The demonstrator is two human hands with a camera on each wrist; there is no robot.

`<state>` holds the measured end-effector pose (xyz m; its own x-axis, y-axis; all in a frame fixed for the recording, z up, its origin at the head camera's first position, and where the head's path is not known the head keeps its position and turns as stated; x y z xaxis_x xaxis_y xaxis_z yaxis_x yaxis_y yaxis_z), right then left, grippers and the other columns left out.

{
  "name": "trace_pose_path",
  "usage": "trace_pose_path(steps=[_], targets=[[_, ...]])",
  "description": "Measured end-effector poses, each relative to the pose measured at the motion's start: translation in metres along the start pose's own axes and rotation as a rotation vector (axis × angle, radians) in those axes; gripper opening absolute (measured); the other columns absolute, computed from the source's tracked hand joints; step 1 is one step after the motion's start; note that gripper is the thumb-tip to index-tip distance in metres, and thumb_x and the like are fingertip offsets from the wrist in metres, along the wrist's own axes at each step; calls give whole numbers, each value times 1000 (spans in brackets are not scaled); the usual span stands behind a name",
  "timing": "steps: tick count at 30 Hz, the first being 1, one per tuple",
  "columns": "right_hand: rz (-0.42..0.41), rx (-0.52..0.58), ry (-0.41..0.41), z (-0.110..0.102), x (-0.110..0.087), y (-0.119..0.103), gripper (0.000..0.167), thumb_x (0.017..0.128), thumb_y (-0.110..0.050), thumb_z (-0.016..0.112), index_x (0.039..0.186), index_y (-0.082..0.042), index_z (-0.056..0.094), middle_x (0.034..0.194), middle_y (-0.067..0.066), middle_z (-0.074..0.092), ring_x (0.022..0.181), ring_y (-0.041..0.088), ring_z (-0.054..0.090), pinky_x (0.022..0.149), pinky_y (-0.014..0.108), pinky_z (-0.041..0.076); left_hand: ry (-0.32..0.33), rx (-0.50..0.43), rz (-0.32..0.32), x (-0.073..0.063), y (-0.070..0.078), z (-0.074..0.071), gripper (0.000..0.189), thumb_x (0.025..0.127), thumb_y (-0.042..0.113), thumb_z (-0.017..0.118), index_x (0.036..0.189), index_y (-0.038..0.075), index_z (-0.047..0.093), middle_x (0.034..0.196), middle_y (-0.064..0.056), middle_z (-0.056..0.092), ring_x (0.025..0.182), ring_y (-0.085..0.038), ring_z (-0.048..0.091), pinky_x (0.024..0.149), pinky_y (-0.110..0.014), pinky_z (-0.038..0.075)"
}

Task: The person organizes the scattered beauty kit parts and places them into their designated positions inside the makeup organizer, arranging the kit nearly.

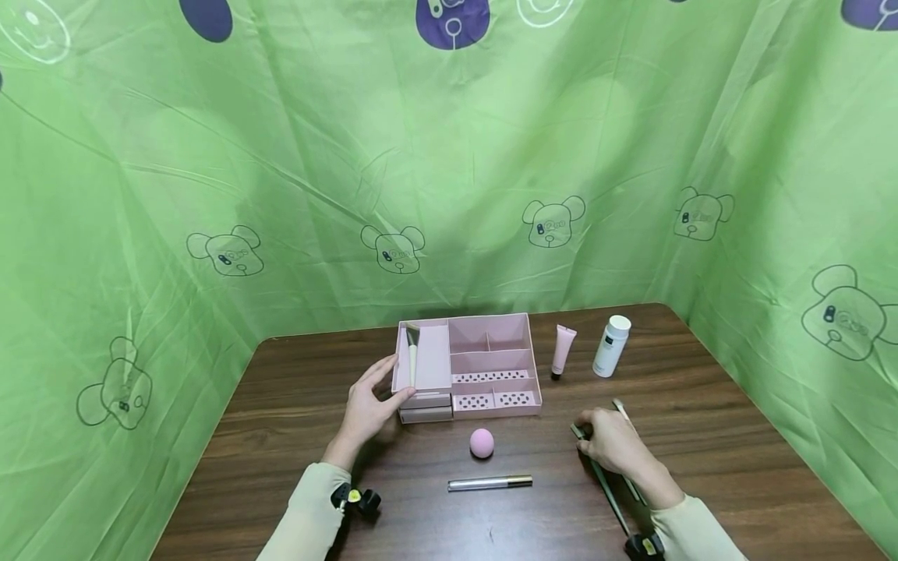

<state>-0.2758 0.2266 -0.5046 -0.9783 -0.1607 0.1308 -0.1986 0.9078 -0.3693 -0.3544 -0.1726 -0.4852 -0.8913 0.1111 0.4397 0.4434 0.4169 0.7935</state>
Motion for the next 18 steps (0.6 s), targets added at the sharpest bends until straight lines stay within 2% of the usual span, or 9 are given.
trace_pose_path(steps=[8, 12, 18], targets=[[35, 49, -19, 0, 1, 3, 26, 66, -7, 78, 92, -7, 72, 80, 1, 70, 78, 21, 66, 69, 41, 56, 7, 14, 17, 0, 4, -1, 71, 75, 28, 85, 136, 7, 57, 138, -10, 57, 118, -28, 61, 97, -35, 54], [62, 84, -23, -1, 3, 5, 28, 67, -6, 77, 94, -6, 73, 81, 1, 71, 73, 17, 63, 64, 37, 54, 3, 4, 9, 0, 3, 0, 71, 76, 28, 85, 137, 7, 56, 138, -9, 56, 118, -27, 60, 97, -33, 54], [54, 137, 12, -7, 5, 3, 30, 68, -5, 75, 98, -7, 73, 82, 2, 71, 69, 12, 60, 60, 33, 50, 5, 0, 4, -1, 2, -1, 71, 75, 29, 86, 137, 8, 57, 139, -9, 56, 120, -27, 59, 98, -34, 54]])
Point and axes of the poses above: each hand's wrist, its own x-axis towards the middle knuckle, its own z-axis out of the palm, y = z × x, the point moved 8 cm from there along x, towards the middle knuckle
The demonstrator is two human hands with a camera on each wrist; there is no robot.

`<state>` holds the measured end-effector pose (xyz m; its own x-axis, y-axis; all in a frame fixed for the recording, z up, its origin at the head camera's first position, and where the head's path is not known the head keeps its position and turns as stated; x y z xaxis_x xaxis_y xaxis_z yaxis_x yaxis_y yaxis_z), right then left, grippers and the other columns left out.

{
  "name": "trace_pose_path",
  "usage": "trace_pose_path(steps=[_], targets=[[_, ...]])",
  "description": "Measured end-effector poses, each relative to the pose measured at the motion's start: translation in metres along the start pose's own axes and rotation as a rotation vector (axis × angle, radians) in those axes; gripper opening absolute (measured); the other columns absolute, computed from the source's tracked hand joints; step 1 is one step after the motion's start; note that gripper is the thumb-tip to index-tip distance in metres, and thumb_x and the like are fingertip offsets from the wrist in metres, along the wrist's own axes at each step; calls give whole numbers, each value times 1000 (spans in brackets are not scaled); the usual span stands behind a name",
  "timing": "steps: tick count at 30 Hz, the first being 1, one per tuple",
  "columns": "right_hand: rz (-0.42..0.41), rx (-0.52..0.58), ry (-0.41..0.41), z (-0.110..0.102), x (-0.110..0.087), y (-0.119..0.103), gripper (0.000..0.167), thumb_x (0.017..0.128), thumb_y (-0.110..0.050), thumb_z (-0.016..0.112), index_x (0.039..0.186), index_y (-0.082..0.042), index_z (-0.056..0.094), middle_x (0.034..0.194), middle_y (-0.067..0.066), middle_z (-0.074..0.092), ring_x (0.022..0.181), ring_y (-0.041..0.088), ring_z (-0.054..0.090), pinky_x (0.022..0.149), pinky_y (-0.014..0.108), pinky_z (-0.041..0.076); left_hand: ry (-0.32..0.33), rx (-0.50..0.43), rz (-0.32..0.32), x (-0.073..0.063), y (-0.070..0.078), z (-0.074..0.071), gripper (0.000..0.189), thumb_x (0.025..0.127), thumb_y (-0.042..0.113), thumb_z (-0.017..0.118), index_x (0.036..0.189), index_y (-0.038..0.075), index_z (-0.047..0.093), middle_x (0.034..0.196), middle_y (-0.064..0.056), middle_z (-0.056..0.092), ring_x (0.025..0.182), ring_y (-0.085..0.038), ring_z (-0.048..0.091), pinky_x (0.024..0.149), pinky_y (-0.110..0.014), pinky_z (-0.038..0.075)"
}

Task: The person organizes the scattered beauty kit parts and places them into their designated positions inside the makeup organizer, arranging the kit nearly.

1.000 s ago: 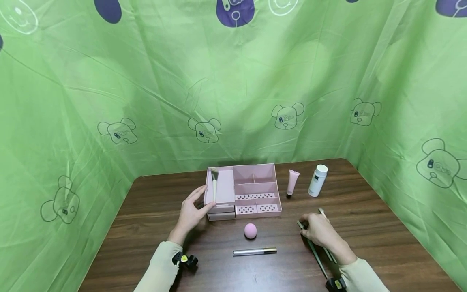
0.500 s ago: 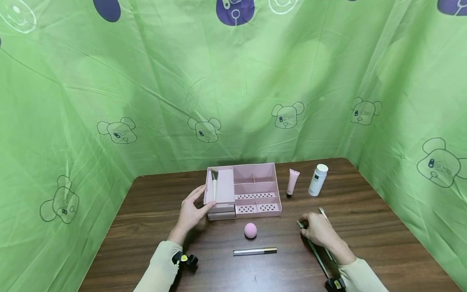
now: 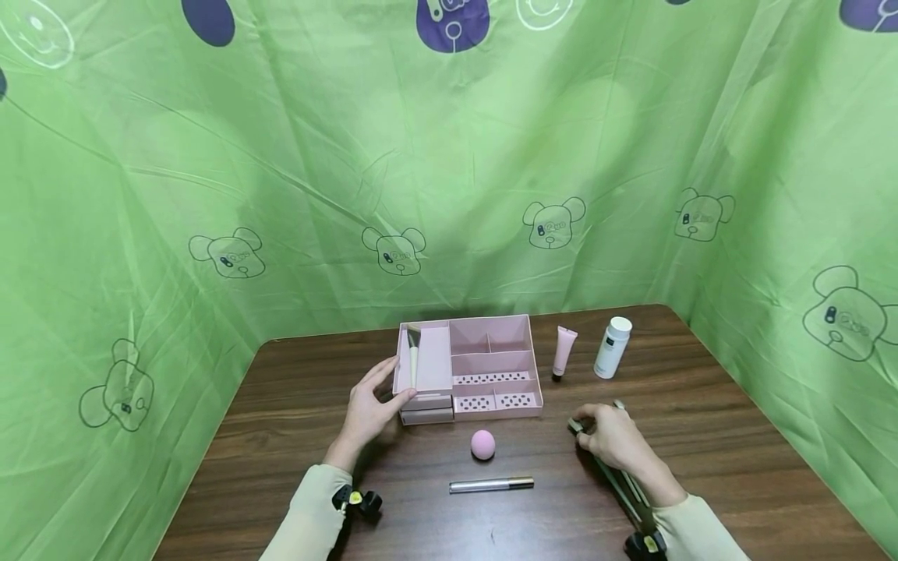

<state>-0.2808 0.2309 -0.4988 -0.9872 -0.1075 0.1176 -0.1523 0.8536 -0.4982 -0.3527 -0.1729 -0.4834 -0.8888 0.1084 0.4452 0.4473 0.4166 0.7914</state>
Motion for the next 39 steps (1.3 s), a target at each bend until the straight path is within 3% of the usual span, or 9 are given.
trace_pose_path(steps=[12, 21, 31, 39], targets=[[22, 76, 38, -4, 8, -3, 26, 73, -6, 74, 98, -7, 72, 75, -1, 70, 68, 8, 63, 57, 24, 51, 9, -10, 21, 0, 3, 3, 68, 76, 12, 84, 135, -4, 54, 138, -24, 53, 116, -41, 59, 94, -49, 54], [9, 103, 104, -12, 10, -6, 24, 74, -7, 74, 97, -11, 73, 71, -5, 68, 66, 6, 61, 56, 23, 49, 2, 20, -7, 0, 0, 0, 70, 75, 27, 86, 137, 10, 57, 139, -7, 56, 123, -26, 57, 100, -36, 52], [-20, 120, 164, -20, 14, -16, 24, 72, -8, 75, 96, -12, 73, 71, -7, 66, 66, 5, 60, 58, 24, 49, -5, 23, 0, 2, 1, 1, 70, 76, 27, 85, 136, 7, 57, 139, -10, 56, 124, -27, 56, 101, -41, 52], [-24, 130, 164, -22, 21, -25, 25, 73, -10, 75, 98, -14, 73, 72, -8, 66, 67, 6, 61, 59, 25, 48, -7, 41, -6, 1, 1, 1, 70, 76, 27, 85, 137, 8, 57, 139, -7, 56, 126, -25, 54, 103, -35, 50]])
Point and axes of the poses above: each hand's wrist, its own x-axis towards the middle knuckle, its own z-axis out of the palm, y = z × x, the point moved 8 cm from there along x, towards the middle knuckle
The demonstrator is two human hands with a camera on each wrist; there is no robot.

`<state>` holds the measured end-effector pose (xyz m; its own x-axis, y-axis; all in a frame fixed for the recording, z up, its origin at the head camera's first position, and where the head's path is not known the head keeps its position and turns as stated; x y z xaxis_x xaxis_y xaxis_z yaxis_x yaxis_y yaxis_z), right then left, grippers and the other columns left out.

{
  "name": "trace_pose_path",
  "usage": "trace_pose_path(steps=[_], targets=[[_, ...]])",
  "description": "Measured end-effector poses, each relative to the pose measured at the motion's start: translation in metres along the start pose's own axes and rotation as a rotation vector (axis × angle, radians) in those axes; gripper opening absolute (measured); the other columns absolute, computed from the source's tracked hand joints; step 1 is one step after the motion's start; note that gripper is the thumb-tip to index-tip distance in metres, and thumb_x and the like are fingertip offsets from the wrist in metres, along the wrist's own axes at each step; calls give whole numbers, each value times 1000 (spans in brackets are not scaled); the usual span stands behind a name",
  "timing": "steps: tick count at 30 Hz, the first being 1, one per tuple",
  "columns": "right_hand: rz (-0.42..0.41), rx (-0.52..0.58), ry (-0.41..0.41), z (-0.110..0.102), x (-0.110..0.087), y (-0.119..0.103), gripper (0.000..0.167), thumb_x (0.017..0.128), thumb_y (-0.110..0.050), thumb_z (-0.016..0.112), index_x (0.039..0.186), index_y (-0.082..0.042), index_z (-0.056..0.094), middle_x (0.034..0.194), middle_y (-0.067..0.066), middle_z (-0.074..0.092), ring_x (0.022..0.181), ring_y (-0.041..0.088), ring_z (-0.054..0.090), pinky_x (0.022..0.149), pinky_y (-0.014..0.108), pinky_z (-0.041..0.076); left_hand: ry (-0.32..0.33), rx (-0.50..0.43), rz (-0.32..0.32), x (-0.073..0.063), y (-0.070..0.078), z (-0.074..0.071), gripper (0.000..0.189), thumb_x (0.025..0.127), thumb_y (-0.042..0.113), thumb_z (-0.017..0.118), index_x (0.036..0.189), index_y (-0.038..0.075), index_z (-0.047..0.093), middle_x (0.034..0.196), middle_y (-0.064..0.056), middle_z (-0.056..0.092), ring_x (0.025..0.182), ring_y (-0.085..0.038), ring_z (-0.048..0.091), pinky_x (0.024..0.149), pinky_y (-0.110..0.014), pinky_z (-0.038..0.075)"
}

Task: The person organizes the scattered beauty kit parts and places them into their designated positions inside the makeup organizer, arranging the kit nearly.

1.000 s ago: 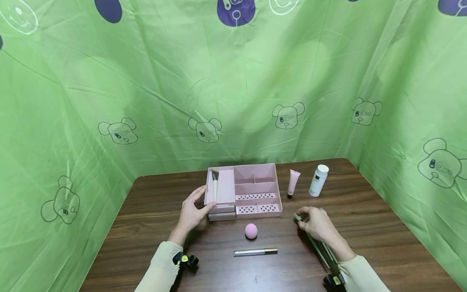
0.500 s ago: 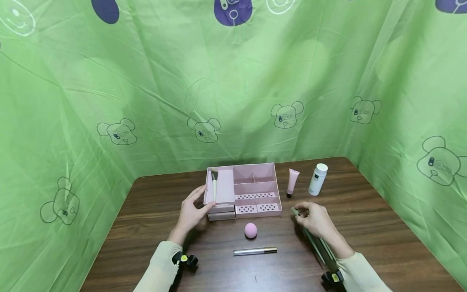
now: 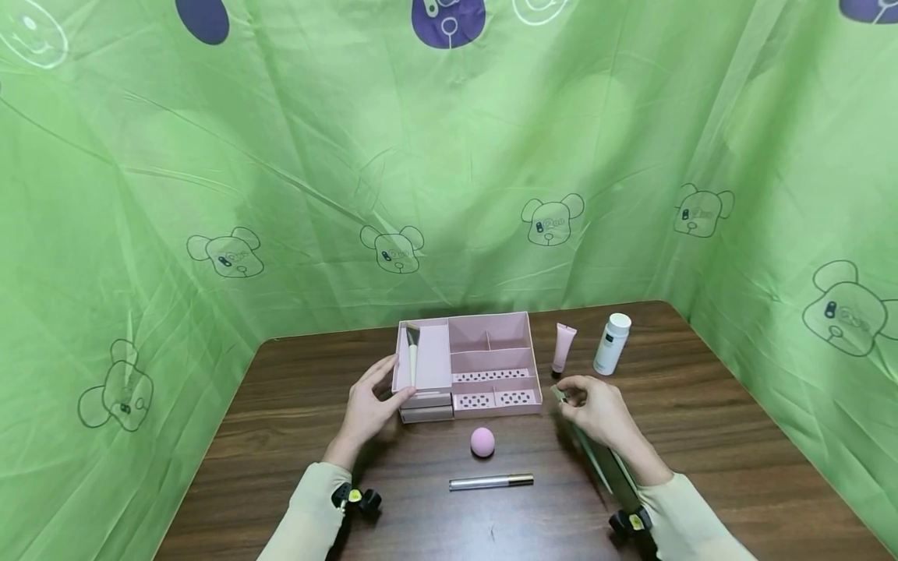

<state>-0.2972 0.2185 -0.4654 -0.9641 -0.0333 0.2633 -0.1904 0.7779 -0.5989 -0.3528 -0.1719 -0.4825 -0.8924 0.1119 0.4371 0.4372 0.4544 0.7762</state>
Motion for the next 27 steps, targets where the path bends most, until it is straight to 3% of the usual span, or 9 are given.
trace_pose_path(steps=[5, 14, 27], targets=[[42, 1, -21, 2, 6, -5, 27, 74, -15, 74, 101, -17, 72, 73, -9, 66, 69, 7, 62, 57, 29, 47, 5, -15, 19, 0, 7, -1, 70, 77, 27, 85, 137, 6, 56, 139, -11, 56, 124, -28, 56, 101, -39, 51], [-30, 94, 33, 7, 17, -17, 26, 71, -4, 75, 96, -7, 73, 79, 2, 71, 67, 9, 63, 60, 19, 54, 5, -49, 12, -1, -2, 1, 70, 76, 28, 85, 137, 7, 57, 139, -9, 56, 119, -28, 60, 97, -36, 55], [-21, 99, 10, 13, 31, -36, 28, 73, -9, 74, 101, -11, 73, 79, -2, 71, 68, 7, 62, 63, 23, 52, 5, -43, 19, 0, 0, 0, 70, 76, 27, 85, 137, 7, 57, 138, -9, 56, 117, -27, 61, 96, -36, 55]])
Point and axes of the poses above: each hand's wrist, its own x-axis towards the middle knuckle, its own z-axis out of the palm, y = z × x, the point moved 8 cm from there along x, towards the middle knuckle
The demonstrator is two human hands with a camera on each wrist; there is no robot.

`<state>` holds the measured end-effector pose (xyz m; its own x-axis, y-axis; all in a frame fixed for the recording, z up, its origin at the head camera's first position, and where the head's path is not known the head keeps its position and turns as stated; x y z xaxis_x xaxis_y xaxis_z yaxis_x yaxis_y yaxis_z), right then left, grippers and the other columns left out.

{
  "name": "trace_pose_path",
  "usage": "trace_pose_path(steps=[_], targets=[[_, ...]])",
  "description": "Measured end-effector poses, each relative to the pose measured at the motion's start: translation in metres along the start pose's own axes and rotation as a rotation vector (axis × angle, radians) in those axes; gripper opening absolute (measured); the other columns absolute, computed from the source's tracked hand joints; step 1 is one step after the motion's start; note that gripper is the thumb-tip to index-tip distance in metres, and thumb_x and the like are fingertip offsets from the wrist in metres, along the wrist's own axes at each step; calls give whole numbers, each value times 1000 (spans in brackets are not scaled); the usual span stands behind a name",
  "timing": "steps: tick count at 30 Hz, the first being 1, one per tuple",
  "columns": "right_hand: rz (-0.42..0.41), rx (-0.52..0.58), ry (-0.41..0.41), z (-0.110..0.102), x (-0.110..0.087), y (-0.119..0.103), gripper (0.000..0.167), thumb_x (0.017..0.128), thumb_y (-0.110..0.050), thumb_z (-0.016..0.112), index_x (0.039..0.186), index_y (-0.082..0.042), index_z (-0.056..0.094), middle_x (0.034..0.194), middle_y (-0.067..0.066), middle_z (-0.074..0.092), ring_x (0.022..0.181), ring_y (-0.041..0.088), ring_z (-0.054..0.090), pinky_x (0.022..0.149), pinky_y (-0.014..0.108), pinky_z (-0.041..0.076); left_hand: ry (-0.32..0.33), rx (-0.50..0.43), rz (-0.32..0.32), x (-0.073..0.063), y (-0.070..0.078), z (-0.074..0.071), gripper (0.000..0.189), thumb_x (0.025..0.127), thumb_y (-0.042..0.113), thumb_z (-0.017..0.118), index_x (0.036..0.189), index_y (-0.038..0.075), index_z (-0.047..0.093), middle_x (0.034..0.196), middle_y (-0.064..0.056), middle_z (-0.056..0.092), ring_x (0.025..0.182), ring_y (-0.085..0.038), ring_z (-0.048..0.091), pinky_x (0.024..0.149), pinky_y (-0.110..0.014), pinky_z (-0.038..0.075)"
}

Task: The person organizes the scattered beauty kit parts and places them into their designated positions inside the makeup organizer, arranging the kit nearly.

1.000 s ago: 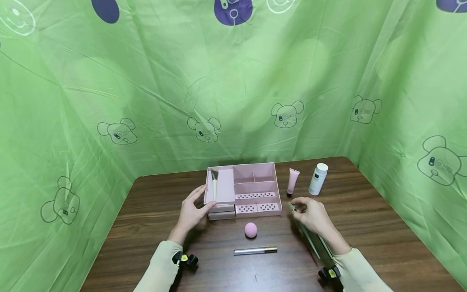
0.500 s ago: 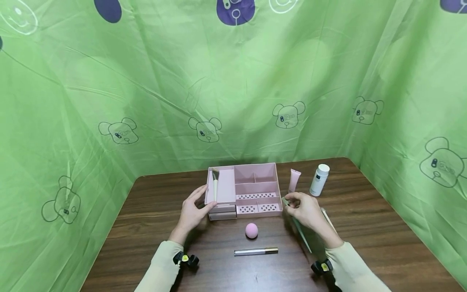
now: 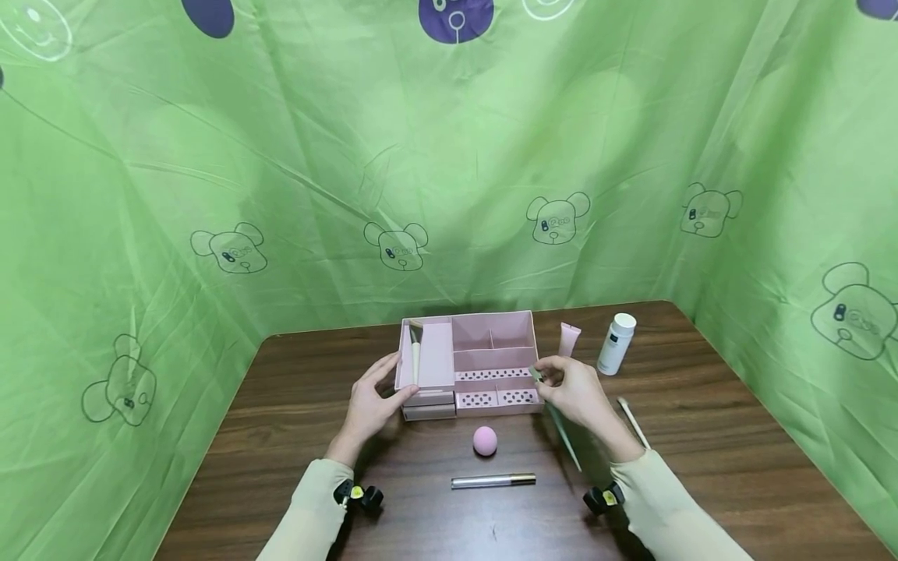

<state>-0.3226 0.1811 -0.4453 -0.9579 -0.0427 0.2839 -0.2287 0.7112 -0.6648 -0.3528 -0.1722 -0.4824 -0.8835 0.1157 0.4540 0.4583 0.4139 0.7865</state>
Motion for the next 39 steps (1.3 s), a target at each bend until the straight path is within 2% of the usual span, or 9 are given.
trace_pose_path(steps=[5, 11, 19, 27, 33, 39], targets=[[-20, 7, 3, 2, 5, -8, 28, 73, -8, 74, 101, -11, 73, 77, -2, 70, 68, 7, 61, 63, 22, 52, 5, 12, -16, 0, -3, 0, 71, 75, 29, 85, 137, 9, 57, 139, -8, 56, 118, -26, 60, 97, -34, 55], [-52, 35, 0, 7, 11, -18, 28, 73, -5, 73, 100, -9, 73, 83, 3, 72, 69, 8, 63, 63, 21, 53, 2, 2, -20, 0, -3, 0, 71, 75, 29, 86, 137, 8, 57, 138, -8, 56, 117, -26, 61, 97, -35, 55], [-29, 75, -27, 14, 19, -29, 29, 75, -8, 73, 104, -10, 73, 84, 0, 72, 71, 9, 64, 60, 20, 53, 2, 17, -20, 0, -2, 0, 71, 75, 28, 86, 137, 8, 57, 138, -7, 57, 118, -25, 60, 98, -34, 54], [-55, 90, 13, 12, 30, -42, 28, 73, -6, 73, 101, -7, 73, 83, 2, 73, 69, 9, 64, 61, 20, 56, 10, 24, -4, 0, 3, -1, 70, 75, 26, 86, 136, 7, 57, 137, -9, 57, 121, -27, 59, 100, -33, 52], [-49, 120, -2, 15, 34, -51, 26, 75, -7, 73, 101, -8, 73, 82, 1, 73, 69, 9, 65, 60, 21, 57, 9, 31, 3, 0, 4, -1, 71, 74, 25, 86, 136, 6, 57, 138, -11, 57, 120, -29, 59, 99, -35, 53], [-32, 94, -16, 20, 37, -56, 25, 77, -12, 75, 102, -12, 74, 82, -2, 73, 71, 8, 66, 64, 23, 57, 6, 18, 8, -1, 4, -1, 71, 75, 28, 86, 136, 5, 57, 138, -10, 57, 119, -29, 60, 98, -35, 54]])
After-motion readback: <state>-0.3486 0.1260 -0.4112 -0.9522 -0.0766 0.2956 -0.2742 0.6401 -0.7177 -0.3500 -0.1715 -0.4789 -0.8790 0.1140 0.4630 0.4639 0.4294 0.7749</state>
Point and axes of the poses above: each hand's wrist, its own x-axis towards the middle knuckle, its own z-axis out of the palm, y = z × x, the point moved 8 cm from there along x, towards the middle knuckle
